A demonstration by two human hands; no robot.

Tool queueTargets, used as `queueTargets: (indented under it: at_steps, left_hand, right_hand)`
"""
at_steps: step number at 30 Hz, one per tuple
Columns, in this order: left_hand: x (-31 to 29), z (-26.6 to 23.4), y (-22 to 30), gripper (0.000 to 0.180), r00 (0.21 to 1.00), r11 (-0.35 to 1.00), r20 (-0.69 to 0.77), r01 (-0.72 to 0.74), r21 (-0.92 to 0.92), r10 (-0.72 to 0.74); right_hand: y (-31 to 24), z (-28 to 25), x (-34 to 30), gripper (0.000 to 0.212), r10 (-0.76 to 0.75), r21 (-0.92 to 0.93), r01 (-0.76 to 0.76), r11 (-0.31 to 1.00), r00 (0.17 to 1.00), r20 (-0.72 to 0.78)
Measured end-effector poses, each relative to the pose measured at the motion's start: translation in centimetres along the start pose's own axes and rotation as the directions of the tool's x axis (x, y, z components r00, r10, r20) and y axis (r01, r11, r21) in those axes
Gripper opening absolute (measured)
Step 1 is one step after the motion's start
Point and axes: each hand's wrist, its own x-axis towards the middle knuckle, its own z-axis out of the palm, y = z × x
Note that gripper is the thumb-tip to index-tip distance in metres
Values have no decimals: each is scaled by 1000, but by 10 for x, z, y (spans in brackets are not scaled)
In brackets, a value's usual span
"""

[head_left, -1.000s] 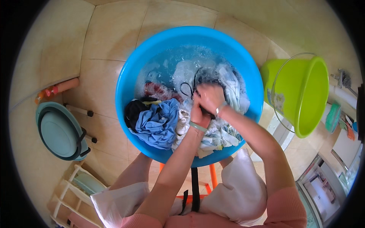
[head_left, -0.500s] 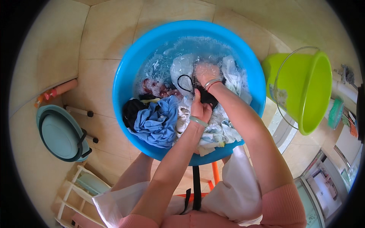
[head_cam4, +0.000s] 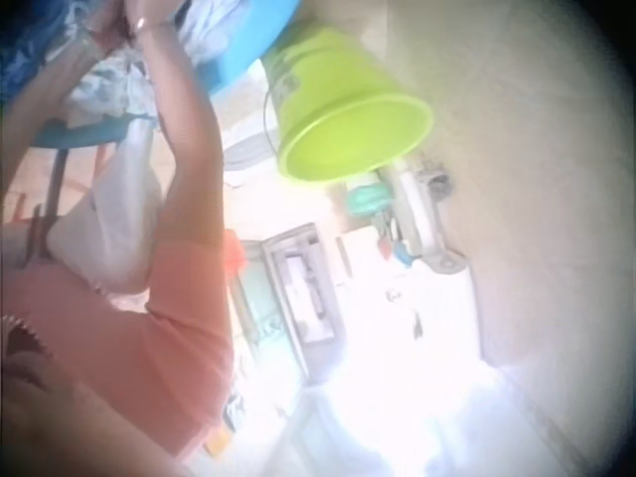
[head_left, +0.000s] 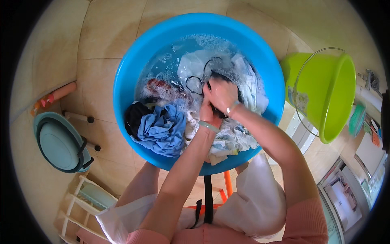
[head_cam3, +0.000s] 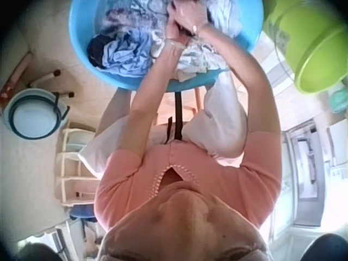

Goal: The person hand-washes various garments in a blue basin filled with soapy water. They scrub and rinse items including a black bra, a white cloth, and a blue shirt, then transfer the washed items into a green bucket.

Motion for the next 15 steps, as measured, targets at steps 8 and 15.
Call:
queueTargets:
  at_steps: [8, 15]
  left_hand:
    - [17, -9, 1, 34, 1000, 996, -5, 19, -83, -20]
    - [6, -5, 3, 47, 983, 996, 176, 67, -54, -57]
  right_hand:
    - [15, 3, 58, 17, 25, -320, 56, 946, 970, 243]
    - [-6, -36, -77, 24, -228, 105, 222, 970, 972, 58]
